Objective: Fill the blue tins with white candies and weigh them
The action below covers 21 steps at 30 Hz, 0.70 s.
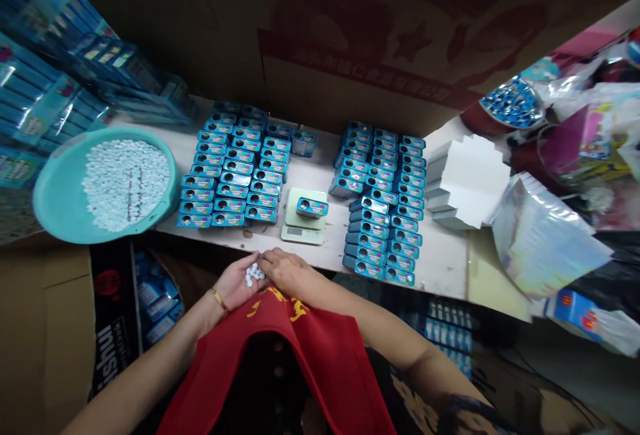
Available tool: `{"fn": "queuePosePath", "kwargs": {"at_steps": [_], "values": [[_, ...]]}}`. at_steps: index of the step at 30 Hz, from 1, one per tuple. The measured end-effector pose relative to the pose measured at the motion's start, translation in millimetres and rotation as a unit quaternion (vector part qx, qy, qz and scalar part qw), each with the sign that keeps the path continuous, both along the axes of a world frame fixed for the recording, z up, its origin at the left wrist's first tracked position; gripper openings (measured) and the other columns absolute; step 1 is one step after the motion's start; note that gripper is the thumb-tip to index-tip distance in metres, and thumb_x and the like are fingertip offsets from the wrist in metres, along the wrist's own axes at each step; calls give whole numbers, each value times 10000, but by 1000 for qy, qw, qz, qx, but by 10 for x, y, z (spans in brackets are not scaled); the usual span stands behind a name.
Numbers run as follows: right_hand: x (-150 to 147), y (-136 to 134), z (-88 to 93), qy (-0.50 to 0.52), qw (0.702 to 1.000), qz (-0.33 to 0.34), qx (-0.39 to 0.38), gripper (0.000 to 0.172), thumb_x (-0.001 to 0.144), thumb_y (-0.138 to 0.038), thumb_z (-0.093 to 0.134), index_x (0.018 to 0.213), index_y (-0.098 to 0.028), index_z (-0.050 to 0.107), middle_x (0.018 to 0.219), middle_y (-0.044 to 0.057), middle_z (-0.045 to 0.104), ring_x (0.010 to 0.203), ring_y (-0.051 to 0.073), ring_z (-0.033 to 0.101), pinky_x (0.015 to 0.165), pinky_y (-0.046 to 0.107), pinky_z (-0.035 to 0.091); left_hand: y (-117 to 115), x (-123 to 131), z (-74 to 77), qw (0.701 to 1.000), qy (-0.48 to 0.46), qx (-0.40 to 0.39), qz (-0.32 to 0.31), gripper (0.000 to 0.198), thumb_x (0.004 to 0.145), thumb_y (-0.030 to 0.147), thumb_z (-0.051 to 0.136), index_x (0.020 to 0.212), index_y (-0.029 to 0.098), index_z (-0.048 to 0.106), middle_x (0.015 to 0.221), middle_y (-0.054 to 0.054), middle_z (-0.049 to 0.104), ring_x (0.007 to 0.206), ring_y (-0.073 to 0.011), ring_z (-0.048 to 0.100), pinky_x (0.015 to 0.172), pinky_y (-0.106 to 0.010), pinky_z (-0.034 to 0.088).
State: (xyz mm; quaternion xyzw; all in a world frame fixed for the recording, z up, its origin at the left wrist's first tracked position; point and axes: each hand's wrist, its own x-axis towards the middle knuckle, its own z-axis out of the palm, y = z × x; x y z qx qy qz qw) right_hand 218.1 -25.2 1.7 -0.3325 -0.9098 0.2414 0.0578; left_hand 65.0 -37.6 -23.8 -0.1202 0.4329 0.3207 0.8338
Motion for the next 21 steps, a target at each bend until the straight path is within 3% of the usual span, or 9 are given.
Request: {"fn": "queuePosePath", "kwargs": {"at_steps": [12,15,21], "values": [[31,-20,-87,43,998,-26,-44,202,833,-175,447,1030,-165,487,963,56,535,841,152,479,701,252,411,13,33,-47,1000,9,-7,-21,125,786,116,457,765,77,574,664,-72,643,625,-150,616,626,-279,503],[50,2,-95,54,997,-23,-51,158,826,-174,449,964,-155,525,917,57,551,815,149,488,695,249,411,54,71,-27,999,0,-10,-35,127,787,123,455,757,79,571,644,-69,636,610,-148,614,620,-276,503],[181,80,-117,152,971,-146,-114,127,766,-120,490,861,-150,570,808,30,561,758,118,513,692,214,411,140,218,22,998,2,-3,-61,116,776,120,468,783,76,575,690,-88,654,679,-171,630,722,-328,497]]}}
